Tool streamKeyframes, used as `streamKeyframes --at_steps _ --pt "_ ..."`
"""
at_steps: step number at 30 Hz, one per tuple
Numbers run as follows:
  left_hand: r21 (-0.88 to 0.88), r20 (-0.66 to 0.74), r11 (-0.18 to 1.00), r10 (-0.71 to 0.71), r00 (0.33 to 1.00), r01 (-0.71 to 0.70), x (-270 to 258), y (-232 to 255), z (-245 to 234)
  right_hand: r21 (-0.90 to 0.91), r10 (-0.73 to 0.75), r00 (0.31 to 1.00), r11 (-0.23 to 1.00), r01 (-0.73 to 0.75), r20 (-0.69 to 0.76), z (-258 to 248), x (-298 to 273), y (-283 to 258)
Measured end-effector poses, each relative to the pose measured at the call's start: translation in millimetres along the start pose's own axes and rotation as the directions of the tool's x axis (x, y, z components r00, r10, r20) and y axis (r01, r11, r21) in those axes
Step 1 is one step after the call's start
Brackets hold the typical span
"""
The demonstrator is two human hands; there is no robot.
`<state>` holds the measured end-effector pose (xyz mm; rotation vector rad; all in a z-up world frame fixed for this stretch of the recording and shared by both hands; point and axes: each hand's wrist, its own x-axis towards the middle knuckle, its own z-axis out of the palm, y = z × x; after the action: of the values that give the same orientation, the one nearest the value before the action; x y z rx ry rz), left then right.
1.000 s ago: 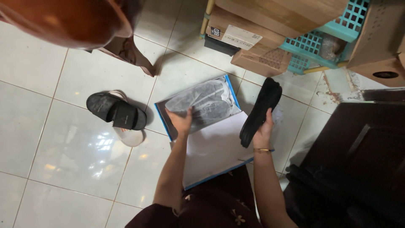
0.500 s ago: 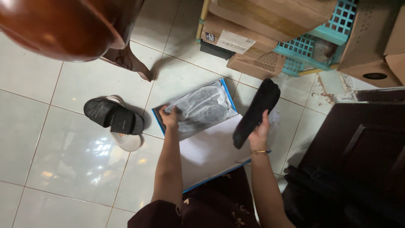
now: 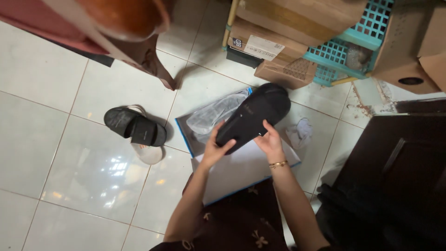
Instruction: The person opens several shoe boxes, removes shoes and tissue paper, and places the shoes on the floor. They then close the boxes and stack them on a nearby shelf. The activity involves handling multiple pairs of shoes and organizing the boxes.
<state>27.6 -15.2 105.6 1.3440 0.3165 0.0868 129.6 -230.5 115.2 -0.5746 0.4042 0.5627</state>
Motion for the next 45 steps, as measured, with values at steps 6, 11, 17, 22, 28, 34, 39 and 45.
streamKeyframes --at_steps 6,11,17,22,28,34,39,45 --pt "0.264 -0.074 0.948 0.206 0.976 -0.180 -27.6 50.5 7.1 0.005 -0.063 0.959 0.998 0.064 0.277 3.1 -1.4 -14.7" --pt "0.402 -0.094 0.811 0.498 0.862 -0.425 -48.7 74.8 11.2 -0.279 -0.291 0.862 0.861 0.426 0.415 35.2 -9.1 -21.5" --pt "0.358 -0.103 0.806 0.535 0.838 -0.471 -62.3 84.5 9.8 -0.307 -0.398 0.752 0.736 0.603 0.525 99.9 -43.6 -25.3" --pt "0.346 -0.101 0.815 0.524 0.846 -0.464 -67.1 84.4 4.0 -0.266 -0.357 0.769 0.791 0.551 0.530 124.5 -59.6 -47.9" --pt "0.163 0.015 0.985 0.061 0.998 -0.062 -34.3 41.8 -46.6 -0.883 -0.186 0.934 0.312 0.351 0.305 94.9 -23.1 -74.7" --pt "0.424 0.008 0.893 -0.171 0.985 0.151 7.8 -36.1 -96.7 -0.970 0.011 0.981 0.152 -0.192 -0.193 -20.4 64.7 -43.3" --pt "0.680 -0.066 0.715 -0.160 0.985 0.162 25.2 -88.2 -107.9 -0.976 -0.014 0.977 0.030 -0.214 -0.215 -67.6 104.0 -10.4" --pt "0.725 -0.170 0.677 -0.005 0.985 0.129 4.2 -52.5 -105.0 -0.958 -0.056 0.998 -0.284 -0.047 -0.032 -90.9 90.3 -38.2"
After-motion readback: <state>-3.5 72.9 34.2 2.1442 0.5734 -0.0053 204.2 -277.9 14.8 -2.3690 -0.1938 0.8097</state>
